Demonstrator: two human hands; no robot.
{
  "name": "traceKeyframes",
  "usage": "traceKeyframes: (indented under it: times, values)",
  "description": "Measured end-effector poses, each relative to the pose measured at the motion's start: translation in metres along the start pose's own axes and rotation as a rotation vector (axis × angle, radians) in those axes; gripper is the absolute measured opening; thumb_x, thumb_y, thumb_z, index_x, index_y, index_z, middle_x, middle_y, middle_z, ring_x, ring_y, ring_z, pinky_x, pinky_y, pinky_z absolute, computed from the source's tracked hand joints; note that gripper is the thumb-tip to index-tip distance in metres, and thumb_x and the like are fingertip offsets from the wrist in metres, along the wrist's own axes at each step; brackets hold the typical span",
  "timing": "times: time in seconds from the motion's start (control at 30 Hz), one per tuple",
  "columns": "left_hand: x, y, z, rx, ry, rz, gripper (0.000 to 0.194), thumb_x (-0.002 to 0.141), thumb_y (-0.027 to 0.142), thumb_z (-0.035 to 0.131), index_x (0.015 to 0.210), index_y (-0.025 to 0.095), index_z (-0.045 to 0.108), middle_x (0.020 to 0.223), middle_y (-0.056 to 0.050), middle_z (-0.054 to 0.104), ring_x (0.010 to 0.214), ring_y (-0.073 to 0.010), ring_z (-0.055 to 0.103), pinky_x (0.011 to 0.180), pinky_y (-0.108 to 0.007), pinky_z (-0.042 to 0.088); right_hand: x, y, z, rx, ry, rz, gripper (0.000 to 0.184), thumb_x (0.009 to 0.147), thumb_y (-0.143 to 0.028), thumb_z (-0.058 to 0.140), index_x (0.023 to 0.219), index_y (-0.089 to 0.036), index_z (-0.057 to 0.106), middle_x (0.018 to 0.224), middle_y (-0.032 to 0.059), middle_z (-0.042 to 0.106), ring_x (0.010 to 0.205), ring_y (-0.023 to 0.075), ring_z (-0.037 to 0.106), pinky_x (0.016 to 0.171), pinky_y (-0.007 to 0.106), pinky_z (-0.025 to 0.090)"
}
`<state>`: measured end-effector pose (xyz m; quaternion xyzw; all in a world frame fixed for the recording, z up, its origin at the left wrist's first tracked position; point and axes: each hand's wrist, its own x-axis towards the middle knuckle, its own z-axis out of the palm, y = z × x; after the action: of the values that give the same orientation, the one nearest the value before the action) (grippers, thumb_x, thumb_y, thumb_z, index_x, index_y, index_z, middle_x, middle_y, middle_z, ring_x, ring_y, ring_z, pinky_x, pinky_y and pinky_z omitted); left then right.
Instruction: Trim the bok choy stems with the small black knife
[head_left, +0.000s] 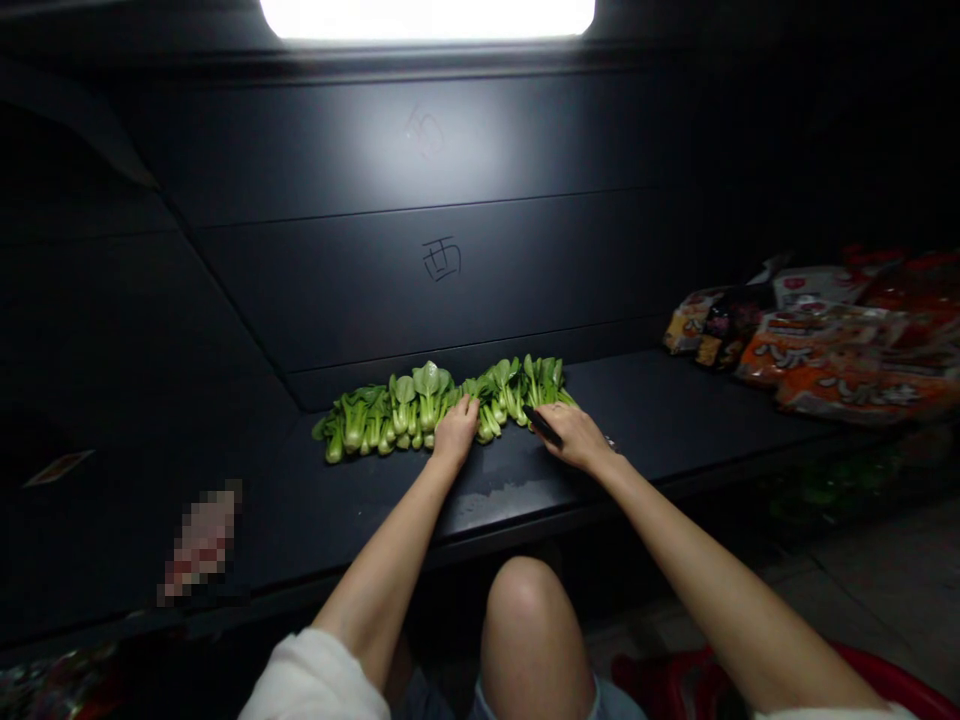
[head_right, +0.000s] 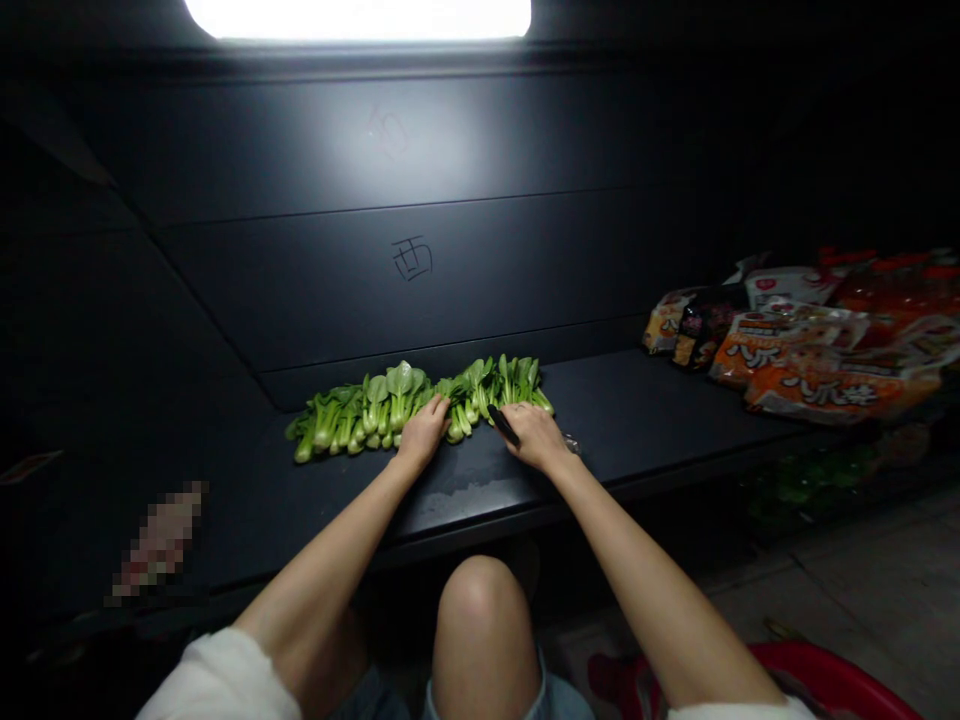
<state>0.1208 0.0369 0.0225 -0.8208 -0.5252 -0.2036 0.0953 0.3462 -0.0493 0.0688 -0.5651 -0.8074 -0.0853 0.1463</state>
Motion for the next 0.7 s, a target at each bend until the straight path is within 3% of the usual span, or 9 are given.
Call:
traceKeyframes:
  times: [0.13,0.33,0.43,0.53,0.7]
  values:
    - [0.0,0.009,-0.006,0.071,-0.119,-0.002,0.037,0.092,0.013,0.041,0.124,0.026,0.055,0.122,-0.01,0.06,0.102,-0.0196,0.063,0.081,-0.03,0.052,0.0,0.0,0.0,0.026,0.011,-0.014,0.022,0.09,-0.024,0.052,0.108,-0.015,0.06,0.109,0.0135,0.068,0.102,0.0238,0.06,0.086,0.031,0.044]
    - [0.009,0.018,-0.013,0.058,-0.082,-0.015,0.024,0.095,0.024,0.041,0.106,0.02,0.062,0.105,-0.01,0.059,0.1,-0.0209,0.056,0.084,-0.031,0.048,-0.002,0.003,-0.002,0.062,0.027,-0.027,0.023,0.091,-0.025,0.051,0.11,-0.015,0.06,0.111,0.0134,0.068,0.103,0.0239,0.06,0.088,0.032,0.044]
    - [0.012,0.022,-0.01,0.02,-0.027,0.048,0.024,0.093,0.035,0.046,0.102,0.021,0.064,0.109,-0.011,0.058,0.104,-0.023,0.054,0.089,-0.035,0.046,-0.003,0.005,-0.003,0.092,0.056,-0.011,0.024,0.093,-0.028,0.048,0.11,-0.016,0.06,0.109,0.0125,0.068,0.102,0.023,0.061,0.087,0.032,0.044]
    - [0.016,0.029,-0.004,0.016,0.046,0.091,0.029,0.092,0.037,0.05,0.112,0.022,0.063,0.125,-0.012,0.055,0.116,-0.0258,0.051,0.095,-0.039,0.044,-0.003,0.008,-0.003,0.112,0.078,-0.001,0.025,0.094,-0.03,0.047,0.11,-0.016,0.061,0.109,0.0127,0.069,0.102,0.023,0.061,0.087,0.032,0.045]
    - [0.026,0.042,0.008,0.021,-0.034,0.214,0.046,0.088,0.032,0.056,0.134,0.025,0.051,0.139,-0.014,0.051,0.13,-0.0272,0.046,0.11,-0.048,0.031,-0.004,0.014,-0.002,0.119,0.095,0.027,0.027,0.094,-0.03,0.047,0.112,-0.015,0.061,0.111,0.0134,0.069,0.104,0.024,0.062,0.088,0.033,0.047]
